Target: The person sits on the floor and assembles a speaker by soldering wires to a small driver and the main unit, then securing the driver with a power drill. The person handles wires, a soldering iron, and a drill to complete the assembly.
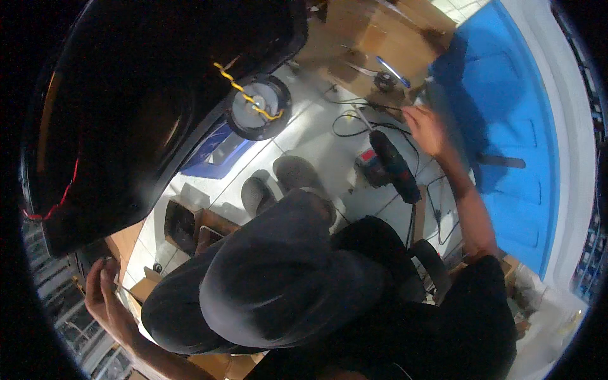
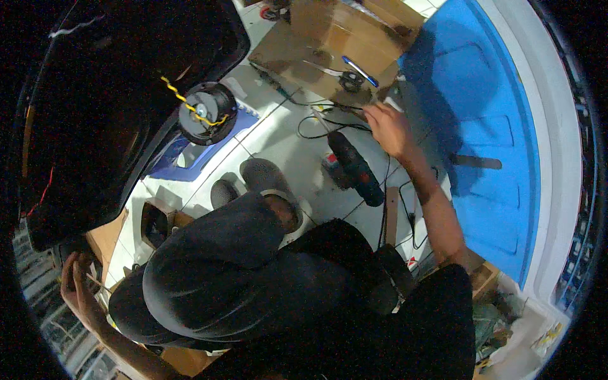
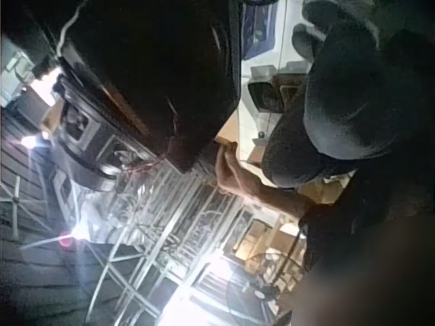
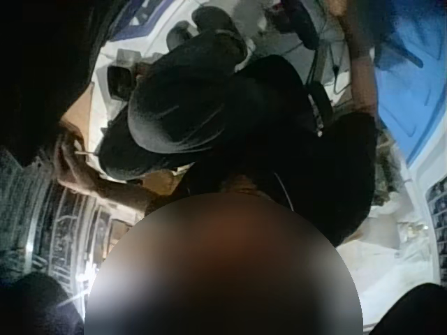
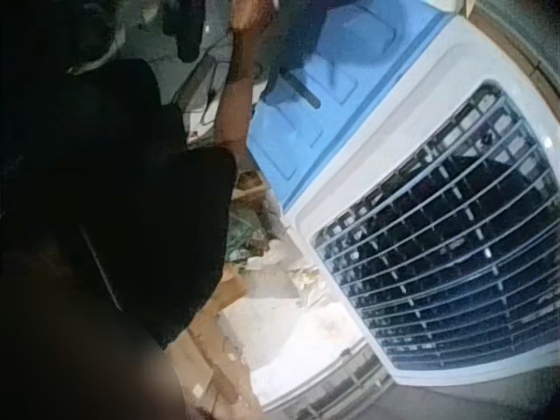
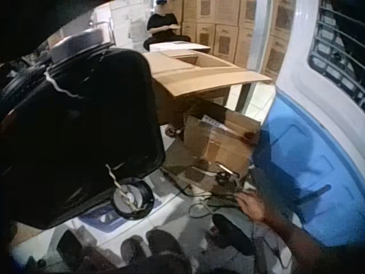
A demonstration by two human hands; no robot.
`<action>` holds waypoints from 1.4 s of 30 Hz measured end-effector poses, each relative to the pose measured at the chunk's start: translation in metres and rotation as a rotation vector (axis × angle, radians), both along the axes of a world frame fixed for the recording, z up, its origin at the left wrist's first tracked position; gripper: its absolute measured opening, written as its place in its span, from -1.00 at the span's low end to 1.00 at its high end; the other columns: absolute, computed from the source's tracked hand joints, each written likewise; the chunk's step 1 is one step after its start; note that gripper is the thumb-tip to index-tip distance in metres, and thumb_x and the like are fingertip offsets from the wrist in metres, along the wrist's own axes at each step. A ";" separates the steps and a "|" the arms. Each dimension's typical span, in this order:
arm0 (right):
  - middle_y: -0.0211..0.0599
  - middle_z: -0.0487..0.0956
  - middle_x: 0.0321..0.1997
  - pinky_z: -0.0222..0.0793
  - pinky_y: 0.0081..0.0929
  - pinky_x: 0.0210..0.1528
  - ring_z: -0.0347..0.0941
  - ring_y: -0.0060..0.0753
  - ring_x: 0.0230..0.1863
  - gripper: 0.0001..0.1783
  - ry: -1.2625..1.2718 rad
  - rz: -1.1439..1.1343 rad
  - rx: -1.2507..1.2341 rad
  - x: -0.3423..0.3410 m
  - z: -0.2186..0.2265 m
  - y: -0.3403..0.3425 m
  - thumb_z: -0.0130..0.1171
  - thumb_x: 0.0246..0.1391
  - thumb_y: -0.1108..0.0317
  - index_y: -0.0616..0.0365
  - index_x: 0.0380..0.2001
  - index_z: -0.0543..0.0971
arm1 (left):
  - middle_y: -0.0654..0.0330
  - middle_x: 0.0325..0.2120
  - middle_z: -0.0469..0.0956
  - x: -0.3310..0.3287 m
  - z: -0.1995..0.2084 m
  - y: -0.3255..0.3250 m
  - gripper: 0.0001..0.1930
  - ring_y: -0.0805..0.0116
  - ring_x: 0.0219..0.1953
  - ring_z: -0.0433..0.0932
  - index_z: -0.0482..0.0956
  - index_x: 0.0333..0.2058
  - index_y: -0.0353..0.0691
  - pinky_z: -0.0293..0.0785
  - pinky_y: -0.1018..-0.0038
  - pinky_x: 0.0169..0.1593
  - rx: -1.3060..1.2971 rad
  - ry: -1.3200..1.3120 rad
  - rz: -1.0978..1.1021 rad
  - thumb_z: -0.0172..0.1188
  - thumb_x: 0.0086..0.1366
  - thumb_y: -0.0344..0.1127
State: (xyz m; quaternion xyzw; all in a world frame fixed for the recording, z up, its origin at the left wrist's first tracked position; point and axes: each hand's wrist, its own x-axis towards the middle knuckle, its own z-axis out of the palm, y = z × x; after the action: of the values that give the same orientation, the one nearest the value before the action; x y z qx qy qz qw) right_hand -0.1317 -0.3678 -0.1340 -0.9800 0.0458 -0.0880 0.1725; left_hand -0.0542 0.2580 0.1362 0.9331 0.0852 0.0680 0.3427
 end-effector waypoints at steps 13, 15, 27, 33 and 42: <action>-0.11 0.55 -0.06 0.44 -0.15 0.04 0.51 -0.03 -0.02 -0.56 0.094 1.023 -0.551 0.207 -0.070 0.041 0.07 0.09 0.39 0.15 0.08 0.46 | 0.14 -0.34 0.68 -0.083 -0.091 0.007 -0.70 0.46 -0.25 0.60 0.65 -0.12 -0.37 0.50 0.48 -0.10 -0.219 0.384 0.199 0.23 0.31 -0.25; -0.10 0.55 -0.04 0.43 -0.16 0.05 0.51 -0.04 -0.01 -0.54 0.118 1.050 -0.563 0.212 -0.075 0.039 0.07 0.09 0.39 0.16 0.10 0.44 | 0.14 -0.35 0.69 -0.103 -0.113 0.012 -0.69 0.48 -0.29 0.59 0.65 -0.13 -0.39 0.51 0.49 -0.15 -0.360 0.423 0.255 0.23 0.31 -0.23; -0.04 0.51 0.09 0.39 -0.24 0.10 0.49 -0.08 0.05 -0.42 0.178 1.131 -0.675 0.220 -0.090 0.033 0.07 0.08 0.38 0.19 0.22 0.36 | 0.06 -0.42 0.66 -0.134 -0.211 -0.008 -0.69 0.37 -0.40 0.60 0.67 -0.19 -0.34 0.51 0.40 -0.24 -0.478 0.577 0.212 0.23 0.26 -0.19; -0.01 0.49 0.15 0.37 -0.27 0.12 0.48 -0.09 0.09 -0.35 -0.004 1.267 -0.833 0.215 -0.081 0.052 0.07 0.07 0.38 0.20 0.28 0.31 | -0.05 -0.33 0.67 -0.136 -0.271 0.011 -0.76 -0.03 -0.26 0.65 0.67 -0.24 -0.28 0.53 0.19 -0.13 -0.124 0.561 0.330 0.16 0.25 -0.24; 0.05 0.48 0.15 0.34 -0.06 0.09 0.45 0.16 0.06 -0.30 0.211 1.069 -0.491 0.190 -0.053 -0.008 0.07 0.06 0.47 0.04 0.33 0.29 | -0.15 -0.25 0.63 -0.110 -0.346 0.060 -0.55 -0.16 -0.13 0.60 0.45 -0.08 -0.33 0.51 0.07 -0.05 0.059 0.482 0.784 0.30 0.17 -0.15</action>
State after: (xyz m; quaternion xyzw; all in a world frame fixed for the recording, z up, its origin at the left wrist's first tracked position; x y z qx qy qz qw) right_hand 0.0586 -0.3762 -0.1867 -0.8818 -0.4587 0.1007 -0.0444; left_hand -0.1641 0.3179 -0.2093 0.8290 0.5069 -0.0238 0.2349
